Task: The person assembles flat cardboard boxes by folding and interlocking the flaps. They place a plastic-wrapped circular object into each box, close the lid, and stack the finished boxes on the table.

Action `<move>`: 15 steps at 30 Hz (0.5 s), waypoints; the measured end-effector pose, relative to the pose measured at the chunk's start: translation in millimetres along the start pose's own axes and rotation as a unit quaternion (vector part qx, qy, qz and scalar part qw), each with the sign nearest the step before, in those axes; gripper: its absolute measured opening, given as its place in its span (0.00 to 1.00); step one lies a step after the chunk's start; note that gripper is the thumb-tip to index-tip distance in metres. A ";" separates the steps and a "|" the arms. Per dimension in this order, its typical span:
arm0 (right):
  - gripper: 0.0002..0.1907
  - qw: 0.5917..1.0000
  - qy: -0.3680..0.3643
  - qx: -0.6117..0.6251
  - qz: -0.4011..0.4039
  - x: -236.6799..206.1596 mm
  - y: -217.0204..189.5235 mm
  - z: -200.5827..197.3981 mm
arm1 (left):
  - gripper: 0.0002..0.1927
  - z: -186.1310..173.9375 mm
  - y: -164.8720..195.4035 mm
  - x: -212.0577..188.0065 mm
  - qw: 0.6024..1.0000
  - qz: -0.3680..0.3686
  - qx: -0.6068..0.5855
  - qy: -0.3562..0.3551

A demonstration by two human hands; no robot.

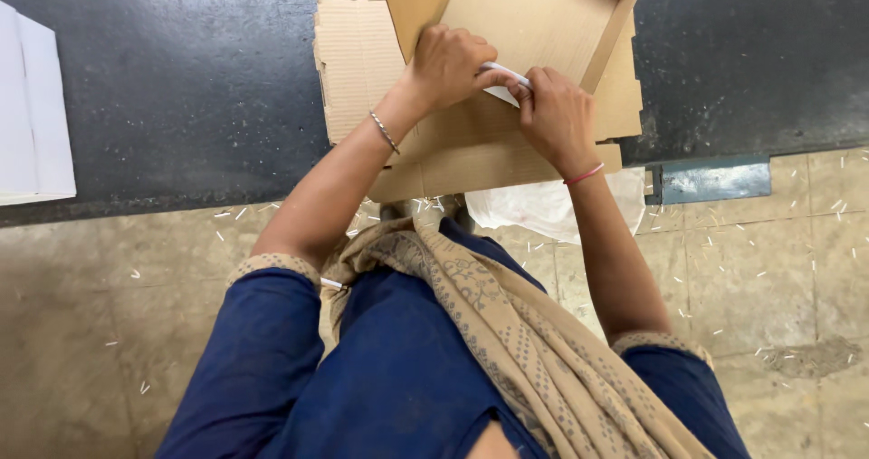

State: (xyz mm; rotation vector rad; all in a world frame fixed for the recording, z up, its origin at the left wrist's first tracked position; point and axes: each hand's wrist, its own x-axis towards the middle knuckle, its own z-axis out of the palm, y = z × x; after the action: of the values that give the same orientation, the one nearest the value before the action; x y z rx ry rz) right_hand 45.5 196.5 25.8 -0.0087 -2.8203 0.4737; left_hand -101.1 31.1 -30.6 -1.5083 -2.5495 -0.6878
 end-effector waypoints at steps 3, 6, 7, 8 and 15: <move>0.08 0.999 -0.036 0.037 -0.011 -2.4 -17.1 -14.1 | 0.16 -15.4 -8.6 -10.8 0.995 0.086 0.037 0.022; 0.17 0.972 -0.212 0.098 -0.019 -10.6 -44.4 -33.7 | 0.07 -54.6 -27.8 -30.9 0.980 0.105 0.168 -0.016; 0.16 0.977 -0.164 0.113 -0.077 -14.6 -51.7 -42.4 | 0.08 -72.3 -36.6 -36.4 0.971 0.039 0.234 0.025; 0.17 0.976 -0.116 0.127 -0.135 -19.0 -57.7 -51.2 | 0.10 -87.6 -42.0 -40.8 0.952 -0.028 0.296 0.066; 0.25 0.993 0.002 0.016 -0.118 -6.5 -17.6 -103.3 | 0.16 -112.6 24.3 -53.4 0.970 -0.111 0.015 0.215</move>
State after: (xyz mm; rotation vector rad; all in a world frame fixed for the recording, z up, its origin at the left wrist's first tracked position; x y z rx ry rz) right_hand 80.9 212.5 123.4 0.3244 -2.7605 0.4627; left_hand -69.2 -50.2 61.5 -0.9411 -2.3887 -0.8868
